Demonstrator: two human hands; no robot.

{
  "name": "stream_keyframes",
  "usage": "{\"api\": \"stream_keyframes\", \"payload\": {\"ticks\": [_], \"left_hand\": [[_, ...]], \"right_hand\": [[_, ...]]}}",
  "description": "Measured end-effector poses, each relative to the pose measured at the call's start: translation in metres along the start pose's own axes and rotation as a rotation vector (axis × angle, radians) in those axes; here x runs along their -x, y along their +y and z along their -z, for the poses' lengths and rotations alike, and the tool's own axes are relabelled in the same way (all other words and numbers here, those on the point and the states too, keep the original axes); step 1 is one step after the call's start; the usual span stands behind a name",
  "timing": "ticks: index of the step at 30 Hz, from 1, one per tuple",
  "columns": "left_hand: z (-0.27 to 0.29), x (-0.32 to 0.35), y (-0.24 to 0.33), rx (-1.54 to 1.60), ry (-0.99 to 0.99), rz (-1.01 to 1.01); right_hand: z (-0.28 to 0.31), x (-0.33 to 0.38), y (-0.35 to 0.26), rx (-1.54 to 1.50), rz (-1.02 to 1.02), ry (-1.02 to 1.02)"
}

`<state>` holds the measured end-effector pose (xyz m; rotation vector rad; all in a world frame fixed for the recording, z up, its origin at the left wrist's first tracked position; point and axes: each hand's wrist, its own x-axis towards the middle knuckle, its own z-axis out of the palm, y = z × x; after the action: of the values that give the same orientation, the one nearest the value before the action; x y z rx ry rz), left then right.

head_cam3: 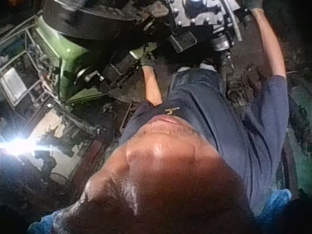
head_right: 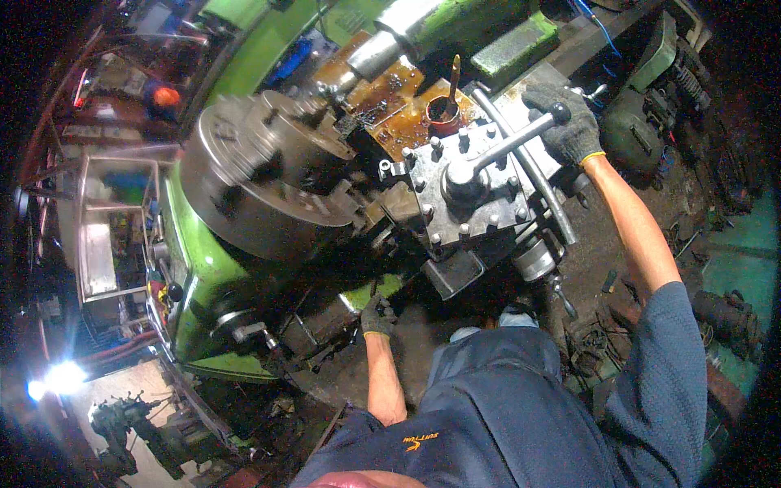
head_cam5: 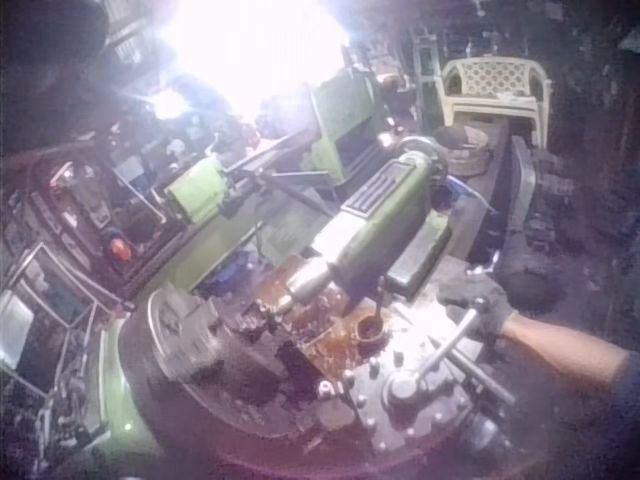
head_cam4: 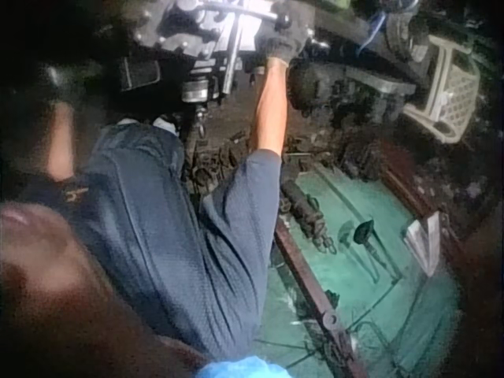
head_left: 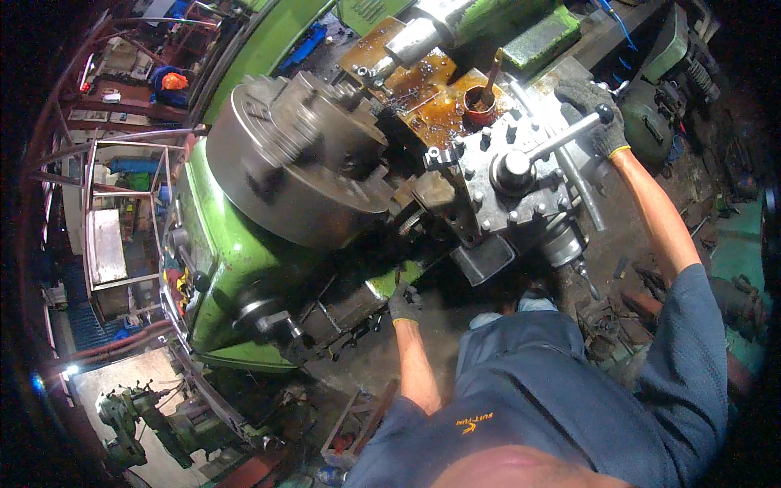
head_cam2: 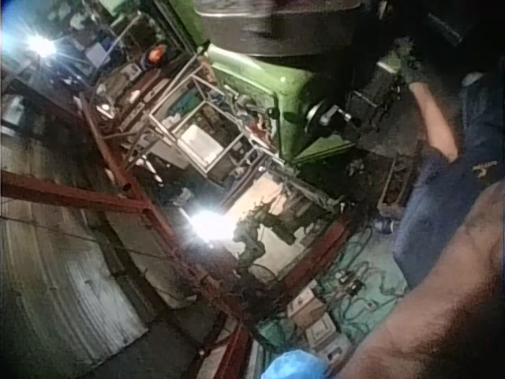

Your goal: The person operates a green metal lathe in a workshop, using gloved hands to manipulate the tool post and cross-slide levers. The operator adjusts the cutting tool position against a rotating metal workpiece, with metal shavings and coolant visible on the machine bed.

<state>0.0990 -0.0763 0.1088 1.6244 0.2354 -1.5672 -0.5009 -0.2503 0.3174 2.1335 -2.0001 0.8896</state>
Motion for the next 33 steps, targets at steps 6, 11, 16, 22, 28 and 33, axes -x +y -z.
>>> {"api": "stream_keyframes", "payload": {"ticks": [6, 11, 16, 22, 28, 33], "left_hand": [[-0.003, 0.0, 0.001, -0.01, 0.014, 0.012], [-0.009, 0.007, 0.002, -0.041, 0.0, -0.009], [-0.008, 0.008, 0.001, -0.013, 0.03, -0.018], [-0.006, 0.005, 0.001, -0.014, 0.016, -0.009], [-0.003, -0.002, 0.0, -0.019, 0.014, -0.01], [-0.008, 0.007, 0.004, -0.015, 0.005, 0.014]], "right_hand": [[-0.001, 0.001, 0.002, -0.01, -0.009, 0.007], [-0.001, 0.002, 0.003, -0.033, -0.033, -0.011], [-0.001, 0.0, 0.002, -0.026, -0.01, 0.007], [-0.001, 0.001, 0.002, -0.017, -0.016, 0.004], [-0.002, 0.001, 0.004, -0.035, -0.021, 0.007], [0.002, -0.001, -0.003, -0.01, -0.032, 0.0]]}}
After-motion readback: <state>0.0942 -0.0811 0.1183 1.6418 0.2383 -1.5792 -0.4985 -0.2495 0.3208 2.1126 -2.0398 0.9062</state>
